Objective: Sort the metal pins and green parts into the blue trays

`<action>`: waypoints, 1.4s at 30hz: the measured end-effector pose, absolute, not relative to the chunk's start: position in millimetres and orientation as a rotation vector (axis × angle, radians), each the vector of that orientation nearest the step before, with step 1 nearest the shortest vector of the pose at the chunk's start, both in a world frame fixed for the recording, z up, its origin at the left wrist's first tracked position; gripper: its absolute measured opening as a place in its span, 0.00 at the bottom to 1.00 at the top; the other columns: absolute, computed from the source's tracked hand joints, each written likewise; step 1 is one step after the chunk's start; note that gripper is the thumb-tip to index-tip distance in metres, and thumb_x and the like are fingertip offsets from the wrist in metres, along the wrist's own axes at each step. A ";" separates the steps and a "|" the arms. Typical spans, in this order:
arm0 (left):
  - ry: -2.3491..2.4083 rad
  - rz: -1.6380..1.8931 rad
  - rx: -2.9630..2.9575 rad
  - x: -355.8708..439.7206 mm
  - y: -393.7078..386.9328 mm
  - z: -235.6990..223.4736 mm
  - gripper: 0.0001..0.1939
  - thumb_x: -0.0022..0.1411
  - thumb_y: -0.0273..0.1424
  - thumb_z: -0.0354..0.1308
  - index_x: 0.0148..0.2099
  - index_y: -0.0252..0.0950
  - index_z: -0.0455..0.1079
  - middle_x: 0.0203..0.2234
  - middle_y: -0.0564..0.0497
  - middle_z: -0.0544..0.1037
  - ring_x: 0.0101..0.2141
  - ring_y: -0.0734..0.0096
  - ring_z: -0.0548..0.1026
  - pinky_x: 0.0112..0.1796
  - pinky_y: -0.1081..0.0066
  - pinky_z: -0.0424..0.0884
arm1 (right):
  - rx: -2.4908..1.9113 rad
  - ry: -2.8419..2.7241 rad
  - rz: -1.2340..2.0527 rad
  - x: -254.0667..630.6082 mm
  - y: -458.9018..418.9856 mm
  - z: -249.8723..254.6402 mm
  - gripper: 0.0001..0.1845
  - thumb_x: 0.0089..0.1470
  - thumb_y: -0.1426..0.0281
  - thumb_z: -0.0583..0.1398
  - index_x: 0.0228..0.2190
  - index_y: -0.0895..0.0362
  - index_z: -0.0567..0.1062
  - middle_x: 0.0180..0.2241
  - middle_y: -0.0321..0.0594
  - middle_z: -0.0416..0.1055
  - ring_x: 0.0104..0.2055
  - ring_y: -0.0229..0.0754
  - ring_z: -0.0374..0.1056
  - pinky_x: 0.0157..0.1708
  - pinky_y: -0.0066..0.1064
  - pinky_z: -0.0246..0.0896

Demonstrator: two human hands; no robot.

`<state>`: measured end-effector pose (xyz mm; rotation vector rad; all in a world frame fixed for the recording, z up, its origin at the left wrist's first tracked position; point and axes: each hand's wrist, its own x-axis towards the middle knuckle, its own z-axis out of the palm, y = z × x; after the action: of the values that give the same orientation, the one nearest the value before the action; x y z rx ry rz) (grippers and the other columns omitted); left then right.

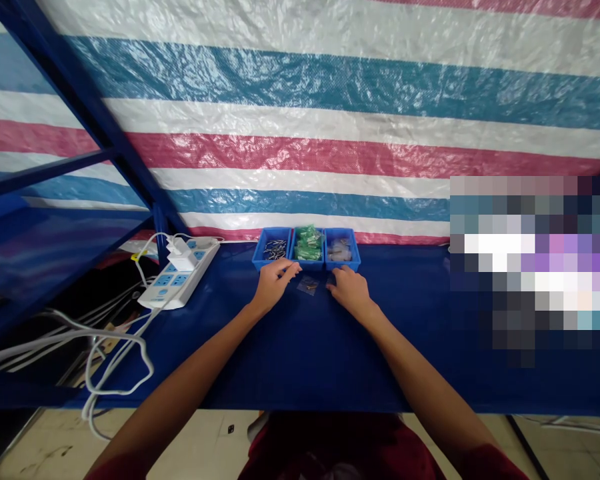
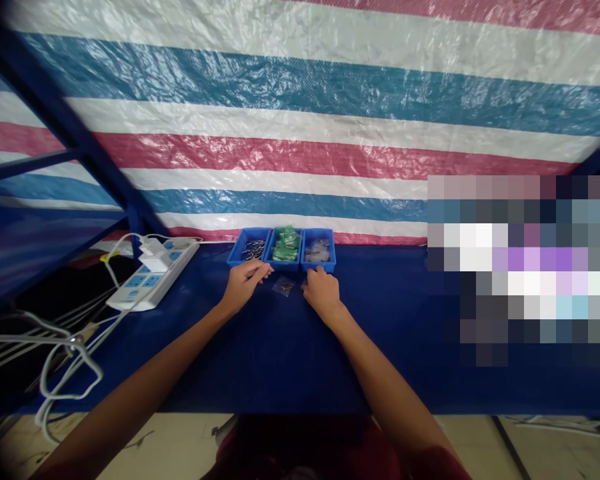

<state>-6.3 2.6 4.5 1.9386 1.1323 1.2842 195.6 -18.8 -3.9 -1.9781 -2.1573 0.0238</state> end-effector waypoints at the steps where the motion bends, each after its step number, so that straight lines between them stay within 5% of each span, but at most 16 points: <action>1: 1.134 1.266 1.950 -6.2 2.7 4.2 0.16 0.64 0.40 0.54 0.31 0.34 0.75 0.28 0.49 0.78 0.27 0.71 0.74 0.27 0.74 0.70 | -1.990 -2.169 0.042 195.6 -18.7 -3.2 0.12 0.52 0.65 0.64 0.39 0.57 0.77 0.42 0.50 0.74 0.36 0.48 0.74 0.31 0.32 0.64; 11: 1.157 1.123 2.032 -5.6 2.8 1.6 0.15 0.64 0.38 0.53 0.33 0.34 0.75 0.30 0.48 0.79 0.31 0.68 0.76 0.29 0.73 0.70 | -1.742 -1.984 0.339 189.7 -17.9 -1.7 0.01 0.52 0.72 0.62 0.30 0.56 0.74 0.35 0.41 0.75 0.38 0.44 0.72 0.36 0.31 0.64; 19: 1.109 1.061 2.024 -2.8 -0.3 6.8 0.13 0.61 0.38 0.57 0.40 0.35 0.76 0.36 0.47 0.80 0.37 0.65 0.77 0.34 0.72 0.71 | -1.265 -1.334 0.947 179.5 -17.7 -8.2 0.19 0.46 0.54 0.65 0.22 0.54 0.66 0.17 0.32 0.67 0.19 0.42 0.70 0.19 0.31 0.67; 31: 0.951 1.026 2.133 -1.5 -4.7 8.7 0.10 0.58 0.36 0.60 0.37 0.34 0.76 0.33 0.46 0.78 0.32 0.68 0.75 0.31 0.73 0.70 | -1.277 -1.411 0.624 179.4 -19.7 -9.3 0.20 0.49 0.54 0.62 0.19 0.55 0.68 0.19 0.33 0.67 0.22 0.36 0.63 0.26 0.29 0.59; 42: 0.971 1.125 1.719 -4.2 2.3 4.3 0.13 0.60 0.40 0.58 0.38 0.34 0.69 0.24 0.52 0.76 0.26 0.70 0.75 0.28 0.72 0.71 | -1.061 -1.458 0.961 173.4 -24.2 -8.3 0.10 0.49 0.61 0.63 0.27 0.55 0.71 0.21 0.33 0.71 0.22 0.38 0.68 0.27 0.30 0.65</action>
<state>-4.2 2.3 4.3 1.7192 0.9713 1.1246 173.4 -24.2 -8.3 -1.0611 -1.4576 0.9614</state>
